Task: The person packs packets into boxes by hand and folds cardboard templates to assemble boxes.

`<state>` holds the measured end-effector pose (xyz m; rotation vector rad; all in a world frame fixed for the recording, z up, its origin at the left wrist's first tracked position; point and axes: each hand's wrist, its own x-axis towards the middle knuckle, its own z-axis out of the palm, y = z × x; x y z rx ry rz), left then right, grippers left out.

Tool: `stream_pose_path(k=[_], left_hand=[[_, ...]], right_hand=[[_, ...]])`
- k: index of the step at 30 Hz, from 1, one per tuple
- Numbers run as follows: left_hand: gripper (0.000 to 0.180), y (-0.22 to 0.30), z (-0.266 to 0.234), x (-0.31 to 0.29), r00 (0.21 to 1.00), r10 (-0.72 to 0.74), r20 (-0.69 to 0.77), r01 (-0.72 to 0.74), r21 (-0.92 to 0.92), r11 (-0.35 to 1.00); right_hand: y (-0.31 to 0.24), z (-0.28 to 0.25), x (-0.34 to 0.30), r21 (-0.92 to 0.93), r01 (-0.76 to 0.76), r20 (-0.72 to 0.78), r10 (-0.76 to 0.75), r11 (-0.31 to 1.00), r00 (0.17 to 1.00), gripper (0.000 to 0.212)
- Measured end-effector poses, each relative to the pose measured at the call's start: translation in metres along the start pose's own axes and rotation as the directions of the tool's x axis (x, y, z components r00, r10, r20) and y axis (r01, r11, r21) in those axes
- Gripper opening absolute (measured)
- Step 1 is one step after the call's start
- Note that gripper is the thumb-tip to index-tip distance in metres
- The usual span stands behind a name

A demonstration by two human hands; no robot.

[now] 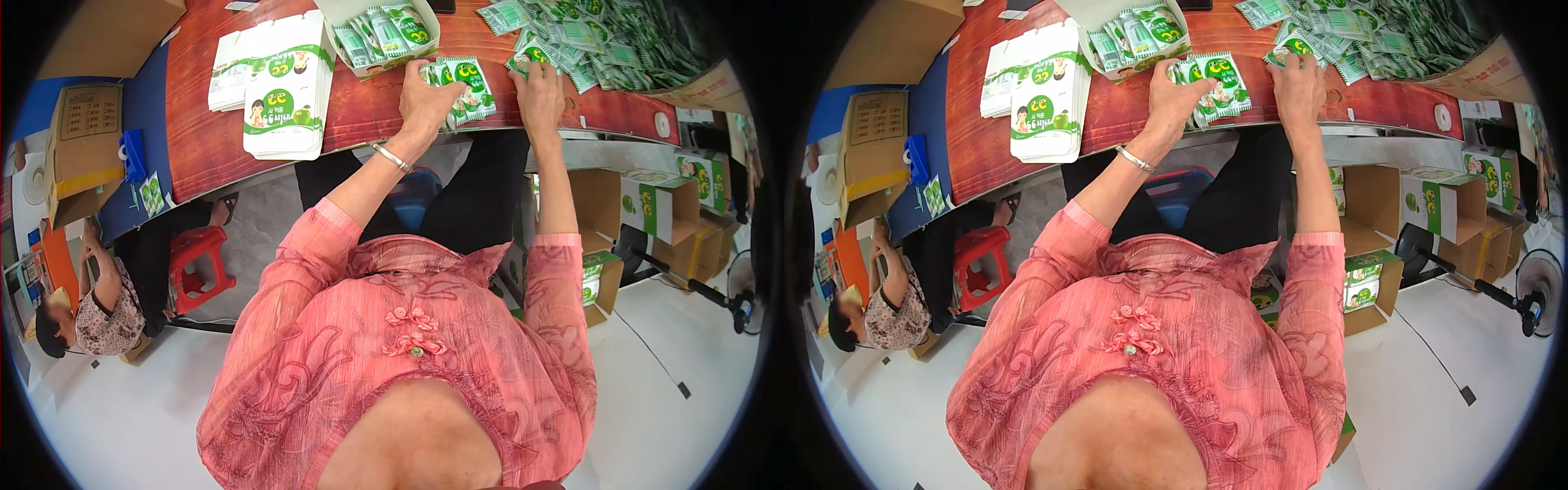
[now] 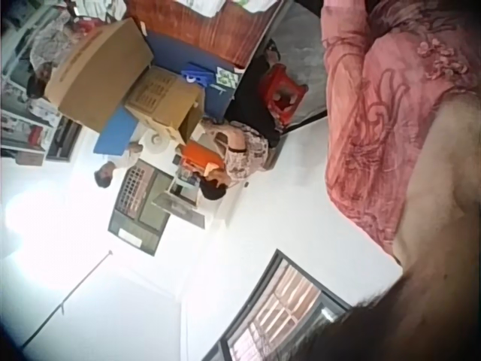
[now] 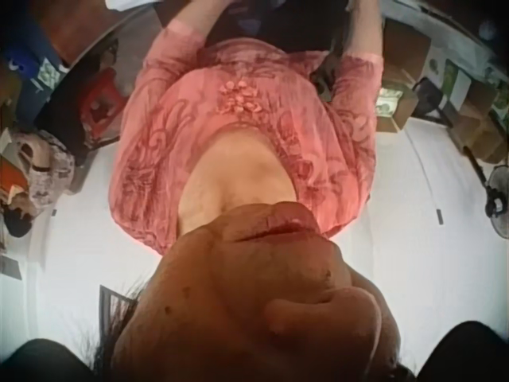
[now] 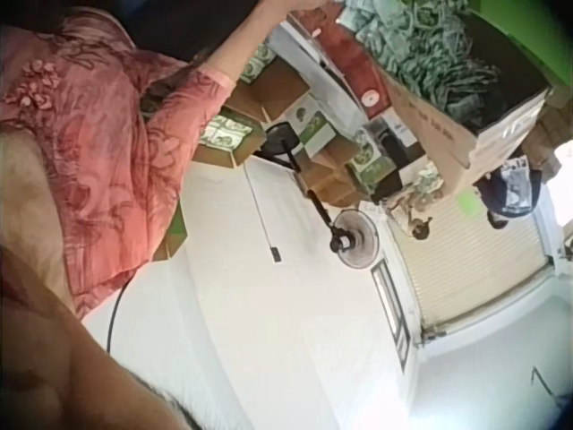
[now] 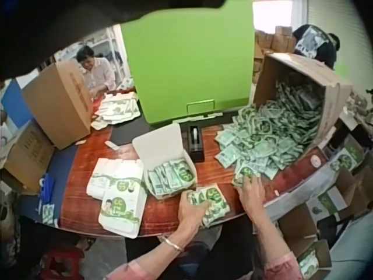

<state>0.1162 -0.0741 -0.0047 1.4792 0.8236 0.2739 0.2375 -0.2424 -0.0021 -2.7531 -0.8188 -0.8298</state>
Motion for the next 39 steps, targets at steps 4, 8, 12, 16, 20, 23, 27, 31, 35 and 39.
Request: stream_pose_path(k=[4,8,12,16,20,23,27,31,35,39], left_hand=[[0.075,0.002,0.0,0.0,1.0,-0.011,0.004,0.011,0.01,1.0],[0.076,0.003,0.001,-0.002,1.0,0.011,-0.003,-0.011,0.074,0.997],[0.078,0.002,0.003,0.0,1.0,0.029,0.003,-0.029,-0.013,1.0],[0.079,0.009,0.0,-0.007,0.999,0.053,0.012,-0.053,0.012,0.998],[0.078,0.008,-0.001,-0.002,1.0,0.006,-0.001,-0.006,0.126,0.992],[0.078,0.005,-0.001,0.001,1.0,0.015,-0.005,-0.014,0.125,0.992],[0.076,0.006,0.002,-0.001,1.0,0.02,-0.003,-0.02,0.129,0.991],[0.076,0.011,0.0,-0.006,1.0,-0.006,-0.006,0.007,0.118,0.993],[0.076,0.016,0.001,-0.009,0.999,-0.019,-0.031,0.024,0.149,0.989],[0.076,0.022,0.003,-0.01,0.999,0.015,-0.046,-0.006,0.184,0.983]], right_hand=[[0.013,0.008,-0.013,0.117,0.02,0.166,-0.039,0.993,0.985,0.016],[0.01,0.002,-0.027,0.583,-0.043,0.077,-0.002,0.811,0.997,0.016],[-0.03,-0.027,-0.044,0.89,-0.123,0.152,-0.032,0.438,0.988,0.014],[-0.031,-0.034,-0.041,0.909,-0.081,0.168,-0.183,0.408,0.969,0.013],[-0.013,-0.033,-0.02,0.844,-0.051,0.202,-0.229,0.534,0.952,0.012],[0.006,-0.014,0.001,0.722,-0.062,0.189,-0.112,0.689,0.976,0.014],[0.037,0.014,0.016,0.078,-0.001,0.027,-0.001,0.997,1.0,0.017],[0.032,0.017,0.017,0.036,0.107,0.012,-0.107,0.994,0.994,0.018],[0.017,0.015,0.003,0.238,0.139,0.023,-0.149,0.961,0.989,0.022],[0.014,0.012,0.0,0.458,0.024,0.22,-0.139,0.889,0.966,0.031]])
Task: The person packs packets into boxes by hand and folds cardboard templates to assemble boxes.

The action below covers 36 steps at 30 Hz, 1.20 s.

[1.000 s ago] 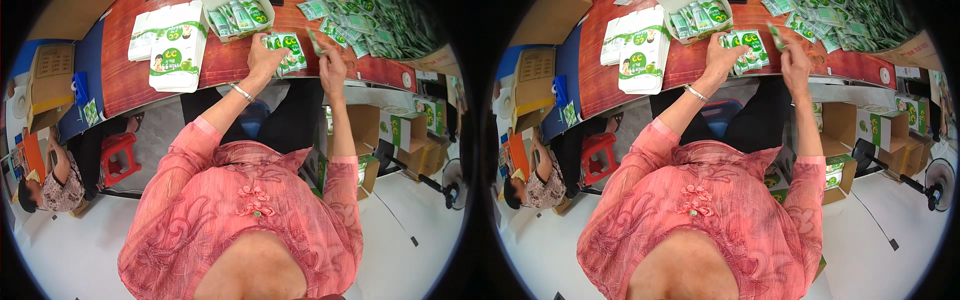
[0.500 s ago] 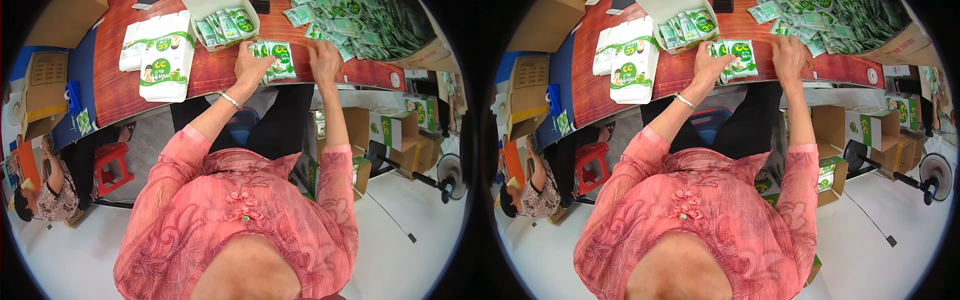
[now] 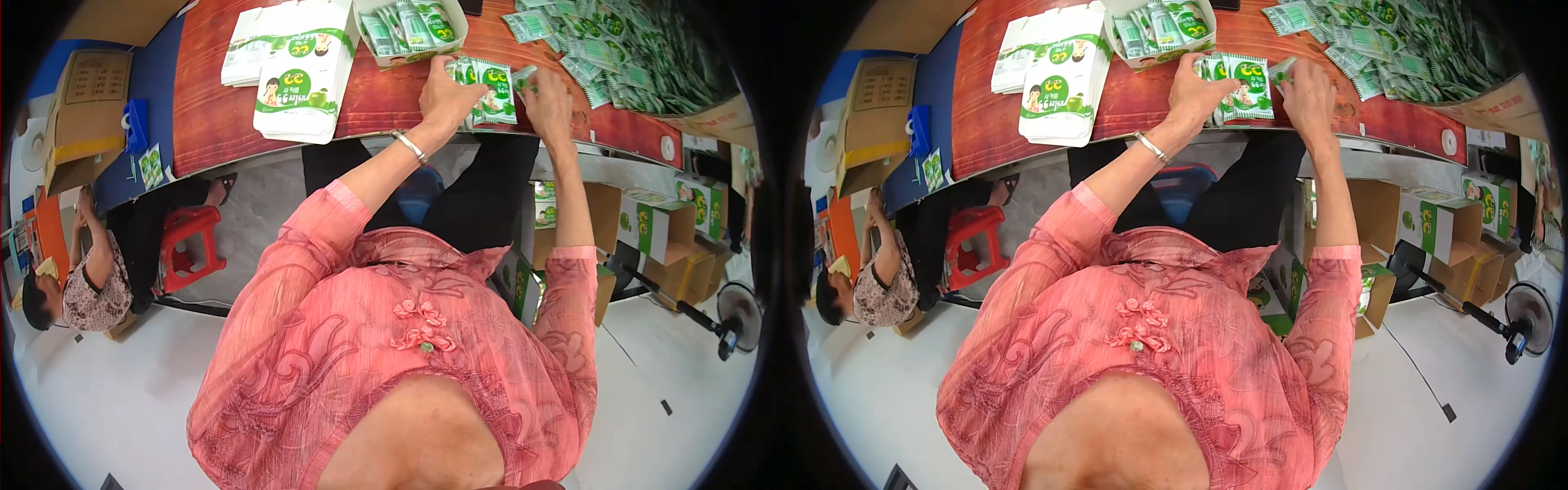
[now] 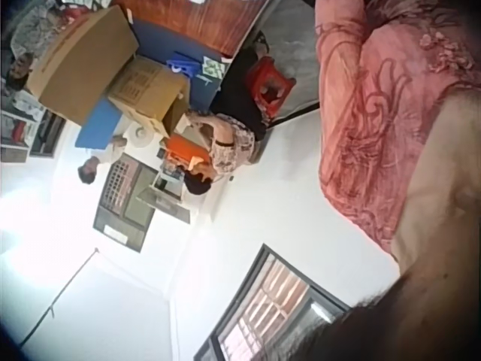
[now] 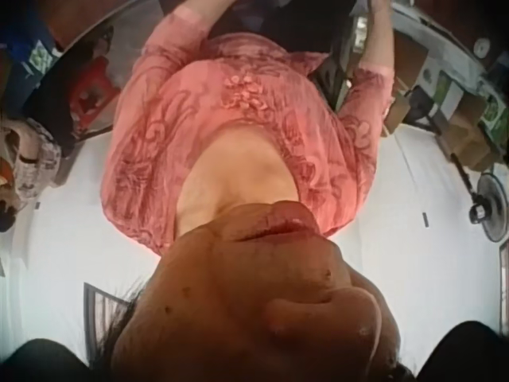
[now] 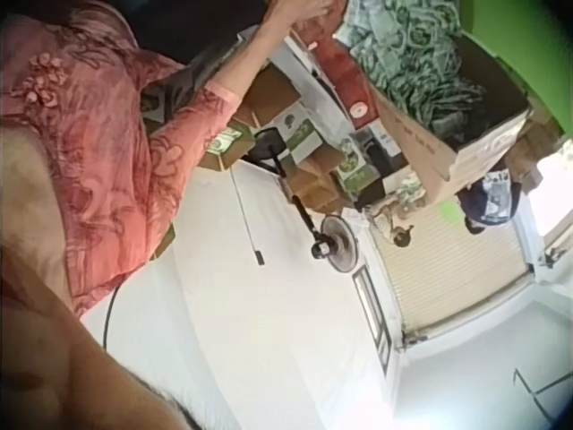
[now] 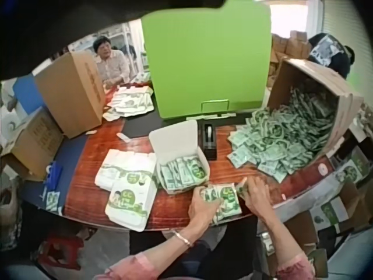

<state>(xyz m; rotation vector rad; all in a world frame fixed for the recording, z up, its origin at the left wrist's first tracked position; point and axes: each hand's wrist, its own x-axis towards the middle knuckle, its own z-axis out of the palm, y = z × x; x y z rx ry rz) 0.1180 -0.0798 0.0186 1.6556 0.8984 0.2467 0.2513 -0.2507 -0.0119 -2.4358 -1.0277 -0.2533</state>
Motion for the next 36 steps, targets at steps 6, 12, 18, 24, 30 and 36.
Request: stream_pose_path(k=[6,12,18,24,30,36], left_hand=[[0.077,-0.002,-0.007,-0.004,0.999,-0.018,0.032,0.019,-0.019,1.0],[0.077,0.001,-0.005,-0.003,1.0,0.008,0.022,-0.008,-0.007,1.0],[0.09,-0.021,-0.007,-0.003,0.994,0.063,0.093,-0.037,-0.256,0.966],[0.088,-0.022,-0.014,-0.009,0.957,0.223,0.183,-0.111,-0.479,0.871],[0.085,-0.011,-0.024,-0.011,0.895,0.259,0.363,0.009,-0.596,0.803],[0.085,-0.021,-0.026,-0.01,0.867,0.375,0.328,-0.122,-0.59,0.798]], right_hand=[[-0.011,-0.008,0.0,0.753,-0.437,0.197,0.465,0.492,0.863,0.045],[-0.065,0.015,-0.007,0.65,-0.312,0.037,0.381,0.692,0.924,0.049],[-0.089,0.021,-0.017,0.509,-0.45,0.141,0.445,0.734,0.885,0.042],[-0.09,0.008,-0.031,0.767,-0.397,0.237,0.352,0.505,0.905,0.038],[-0.097,0.002,-0.031,0.855,-0.339,0.23,0.298,0.393,0.926,0.049],[-0.104,-0.008,-0.034,0.87,-0.198,0.158,0.125,0.452,0.98,0.073]])
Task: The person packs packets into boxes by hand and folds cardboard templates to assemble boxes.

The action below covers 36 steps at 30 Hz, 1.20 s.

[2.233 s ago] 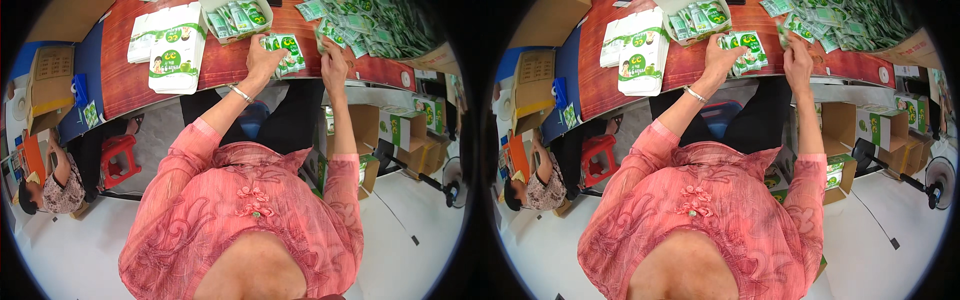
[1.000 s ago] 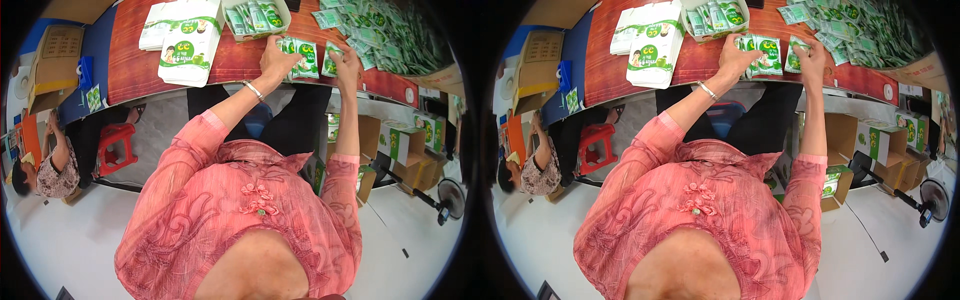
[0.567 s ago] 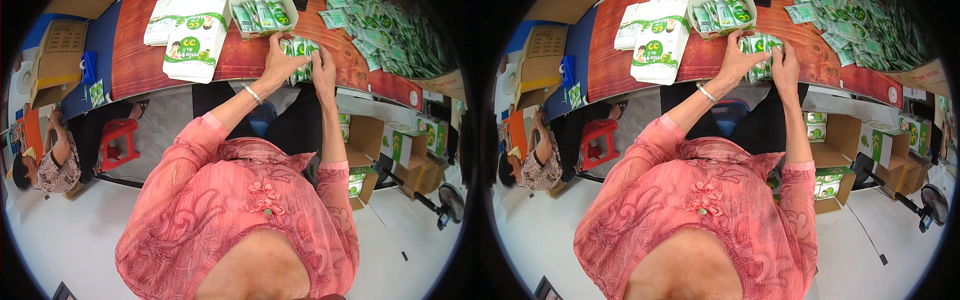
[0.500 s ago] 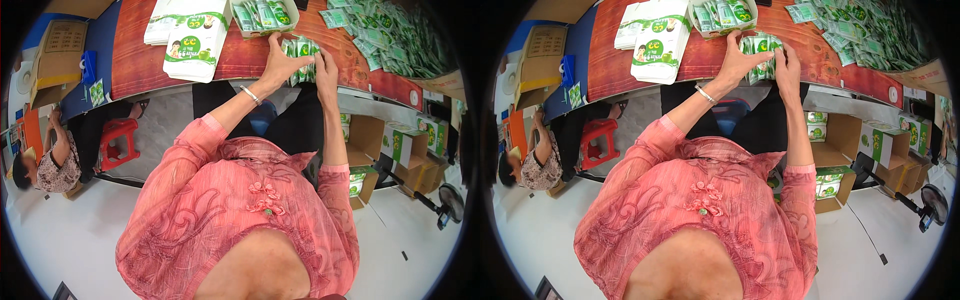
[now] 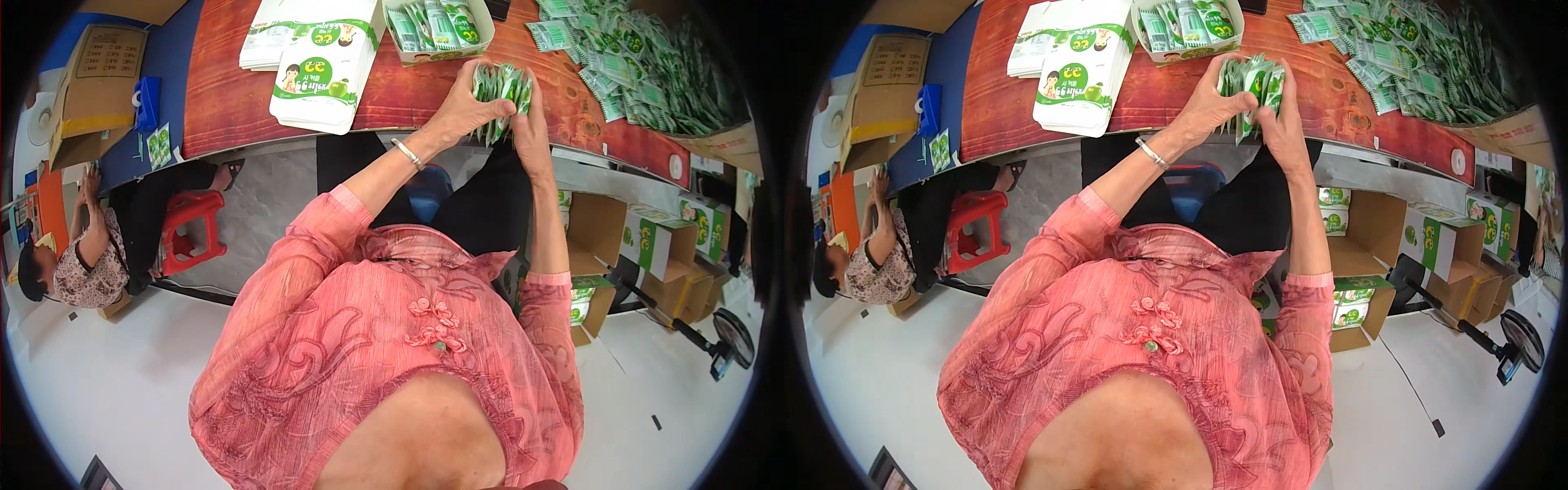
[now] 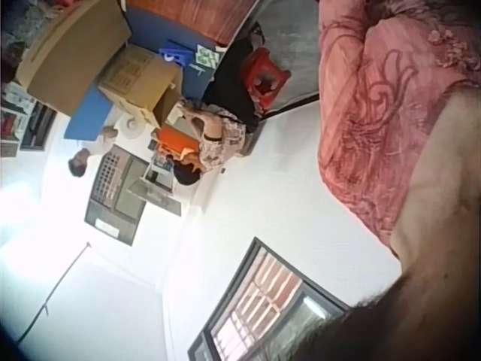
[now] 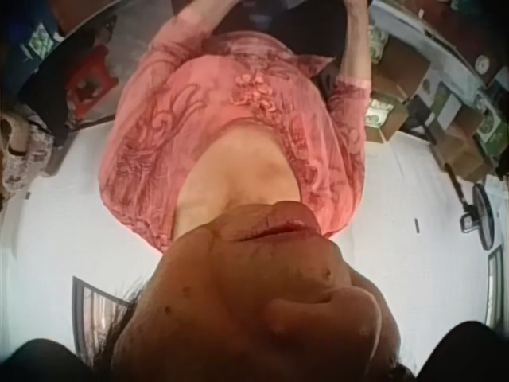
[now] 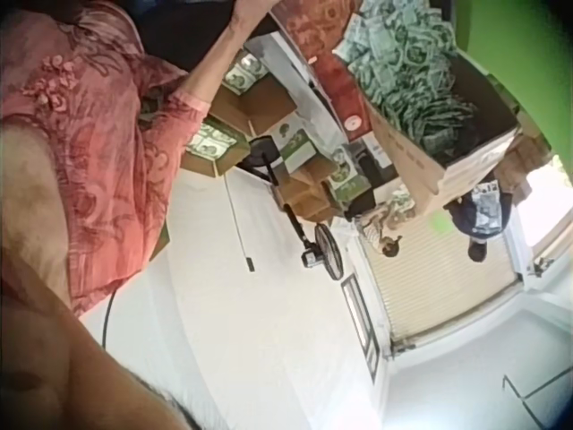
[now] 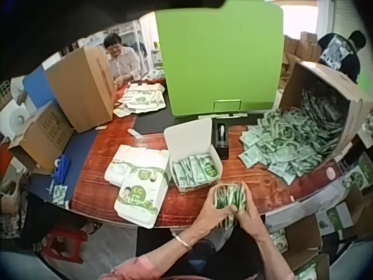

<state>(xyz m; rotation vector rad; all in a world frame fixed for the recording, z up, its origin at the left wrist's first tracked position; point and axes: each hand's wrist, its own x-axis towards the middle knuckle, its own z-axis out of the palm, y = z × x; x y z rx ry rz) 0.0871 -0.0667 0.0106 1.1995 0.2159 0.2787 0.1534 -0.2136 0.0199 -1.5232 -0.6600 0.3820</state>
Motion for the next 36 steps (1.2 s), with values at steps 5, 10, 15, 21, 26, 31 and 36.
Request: stream_pose_path(k=[5,10,15,21,26,31,36], left_hand=[[0.084,0.002,-0.006,0.001,1.0,0.002,0.009,-0.002,-0.023,1.0],[0.086,0.005,-0.01,0.001,0.994,0.109,0.019,-0.11,0.067,0.992],[0.095,0.01,-0.009,0.006,0.965,0.256,0.054,-0.262,0.221,0.94],[0.095,-0.002,-0.007,0.007,0.956,0.273,0.105,-0.283,0.096,0.954],[0.1,-0.019,-0.017,0.006,0.908,0.418,0.023,-0.408,0.276,0.87],[0.087,-0.032,-0.015,0.007,0.888,0.46,0.017,-0.423,0.426,0.8],[0.08,-0.015,-0.006,-0.009,0.851,0.525,0.009,-0.289,0.843,0.454]], right_hand=[[-0.012,0.001,0.005,-0.065,-0.057,0.148,0.066,0.996,0.987,0.104],[-0.019,-0.002,0.012,-0.089,-0.112,0.17,0.125,0.99,0.977,0.109],[-0.011,-0.004,0.012,0.065,-0.077,0.127,0.068,0.995,0.99,0.104],[0.009,-0.016,0.013,0.155,-0.222,0.17,0.195,0.963,0.966,0.098],[0.002,-0.003,0.018,0.072,-0.078,0.14,0.068,0.994,0.988,0.076],[0.005,-0.005,0.018,0.096,-0.08,0.167,0.064,0.992,0.984,0.072],[0.007,-0.009,0.014,0.099,-0.151,0.204,0.128,0.984,0.971,0.075]])
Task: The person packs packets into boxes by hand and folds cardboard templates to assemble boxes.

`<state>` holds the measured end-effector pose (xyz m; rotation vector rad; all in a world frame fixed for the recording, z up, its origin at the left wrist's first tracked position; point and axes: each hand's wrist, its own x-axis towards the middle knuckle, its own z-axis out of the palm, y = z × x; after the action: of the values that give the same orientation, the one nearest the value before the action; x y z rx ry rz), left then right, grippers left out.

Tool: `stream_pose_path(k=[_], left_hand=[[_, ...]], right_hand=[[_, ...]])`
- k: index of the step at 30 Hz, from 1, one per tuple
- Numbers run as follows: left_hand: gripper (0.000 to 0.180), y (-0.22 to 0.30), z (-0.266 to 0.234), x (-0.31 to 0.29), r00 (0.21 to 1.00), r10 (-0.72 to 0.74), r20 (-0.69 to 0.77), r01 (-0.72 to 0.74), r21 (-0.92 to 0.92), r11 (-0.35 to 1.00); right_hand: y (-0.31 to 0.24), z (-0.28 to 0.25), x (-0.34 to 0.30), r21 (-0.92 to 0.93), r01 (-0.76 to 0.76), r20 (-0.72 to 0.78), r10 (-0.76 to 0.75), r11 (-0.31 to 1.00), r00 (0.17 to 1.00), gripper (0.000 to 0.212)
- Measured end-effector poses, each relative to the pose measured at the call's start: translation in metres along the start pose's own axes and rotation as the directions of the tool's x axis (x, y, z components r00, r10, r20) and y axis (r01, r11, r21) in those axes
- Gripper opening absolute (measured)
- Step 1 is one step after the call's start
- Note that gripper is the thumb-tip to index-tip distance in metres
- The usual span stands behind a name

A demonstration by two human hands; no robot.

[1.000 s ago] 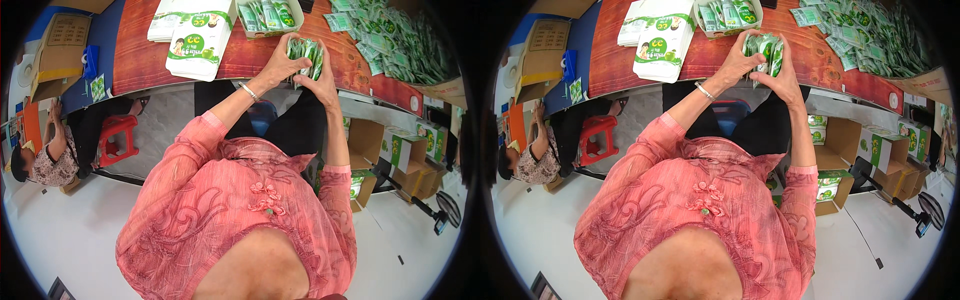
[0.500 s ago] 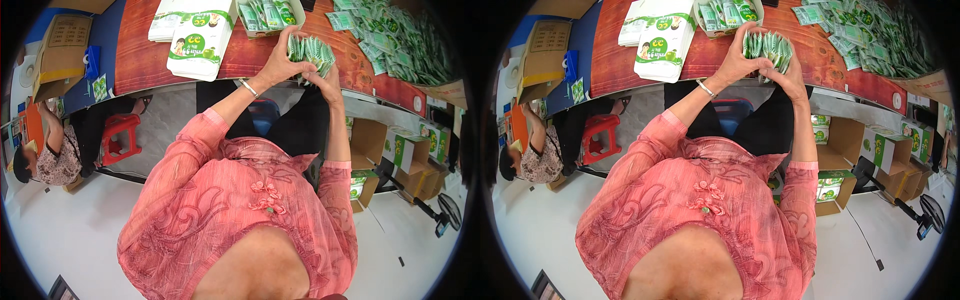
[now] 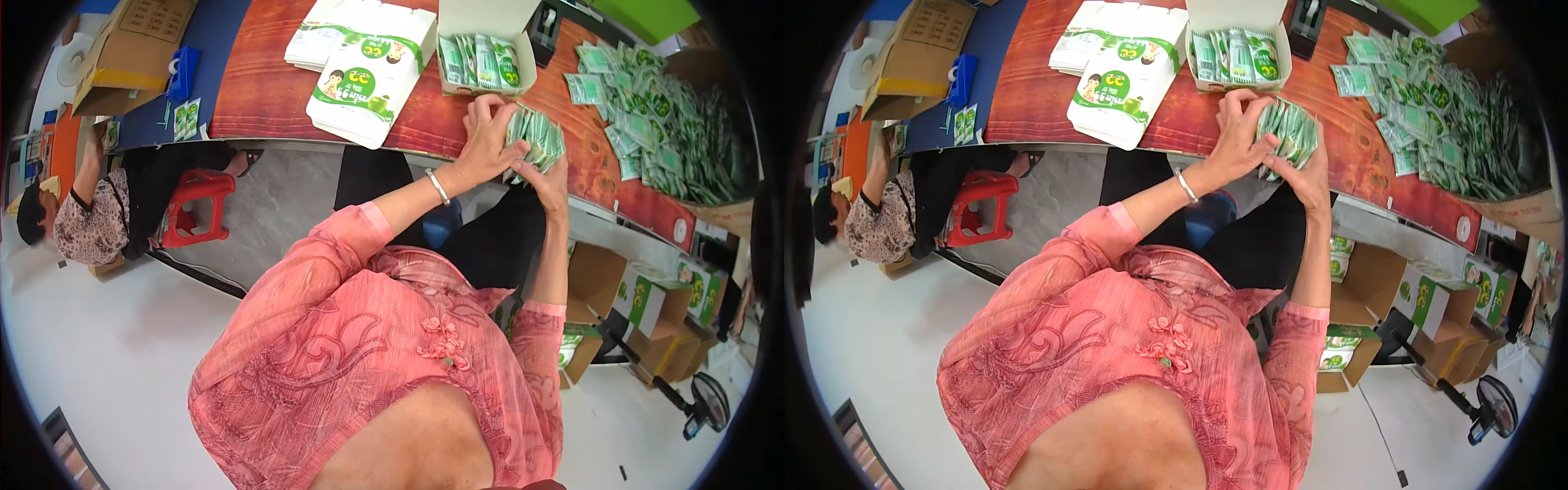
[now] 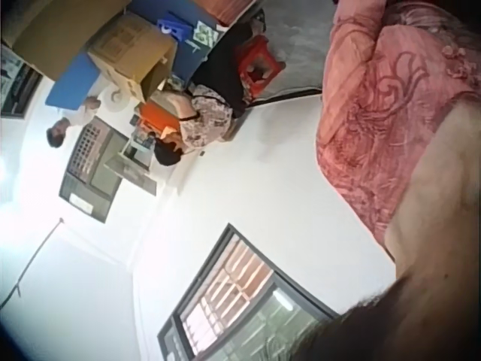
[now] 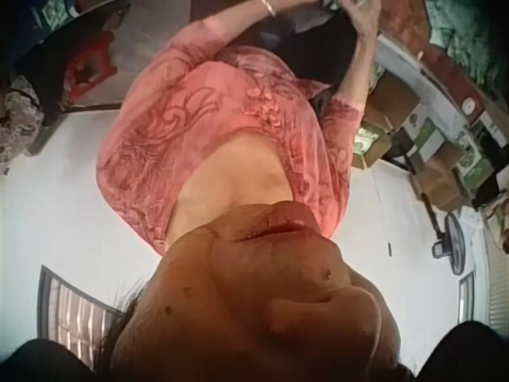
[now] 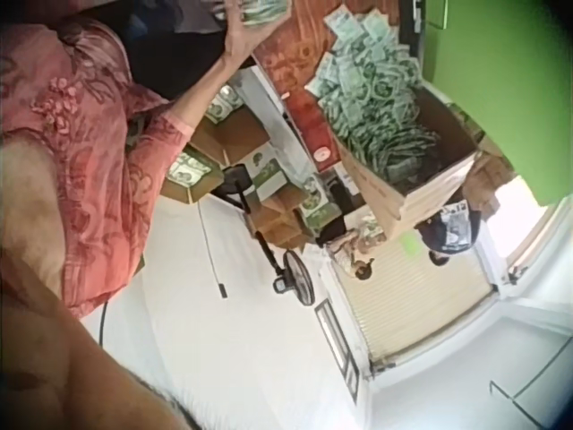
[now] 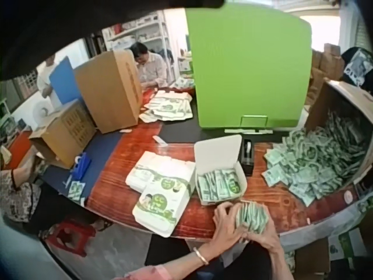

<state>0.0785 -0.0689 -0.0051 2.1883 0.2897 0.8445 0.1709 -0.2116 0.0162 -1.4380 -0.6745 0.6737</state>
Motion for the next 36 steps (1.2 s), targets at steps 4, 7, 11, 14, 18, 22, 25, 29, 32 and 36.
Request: stream_pose_path(k=[4,7,11,14,18,22,25,29,32,36], left_hand=[[0.076,0.008,-0.009,0.002,0.998,-0.066,0.0,0.066,0.073,0.995],[0.072,0.014,-0.013,0.002,0.993,-0.119,-0.02,0.119,-0.027,0.993],[0.069,0.022,-0.021,0.011,0.976,-0.186,-0.115,0.162,-0.193,0.968],[0.067,0.031,-0.044,0.025,0.956,-0.185,-0.227,0.127,-0.246,0.961],[0.055,0.023,-0.083,0.073,0.951,-0.302,-0.07,0.297,-0.08,0.952],[0.042,-0.014,-0.101,0.127,0.919,-0.37,0.139,0.367,0.047,0.929],[0.037,-0.05,-0.104,0.154,0.88,-0.41,0.241,0.397,0.104,0.912],[0.037,-0.076,-0.095,0.166,0.822,-0.465,0.329,0.432,0.172,0.885],[0.032,-0.08,-0.091,0.176,0.801,-0.434,0.412,0.381,0.208,0.901],[0.029,-0.086,-0.101,0.184,0.779,-0.435,0.452,0.282,0.367,0.886]], right_hand=[[-0.011,0.008,0.0,0.001,-0.02,-0.03,0.02,1.0,0.999,0.063],[-0.019,0.016,0.002,-0.009,-0.011,-0.055,0.01,1.0,0.998,0.059],[-0.03,0.031,0.006,-0.004,0.034,-0.139,-0.034,0.999,0.99,0.053],[-0.052,0.04,0.018,-0.07,-0.003,-0.123,-0.006,0.998,0.992,0.049],[-0.094,0.043,0.068,-0.155,-0.059,-0.062,0.05,0.986,0.997,0.058],[-0.1,0.039,0.129,-0.181,-0.082,0.081,0.098,0.98,0.992,0.046],[-0.09,0.048,0.163,-0.243,-0.111,0.173,0.156,0.964,0.973,0.043],[-0.073,0.052,0.181,-0.327,-0.177,0.192,0.249,0.928,0.949,0.046],[-0.073,0.053,0.186,-0.373,-0.178,0.209,0.27,0.91,0.94,0.051],[-0.085,0.074,0.187,-0.6,-0.151,0.173,0.312,0.786,0.934,0.06]])
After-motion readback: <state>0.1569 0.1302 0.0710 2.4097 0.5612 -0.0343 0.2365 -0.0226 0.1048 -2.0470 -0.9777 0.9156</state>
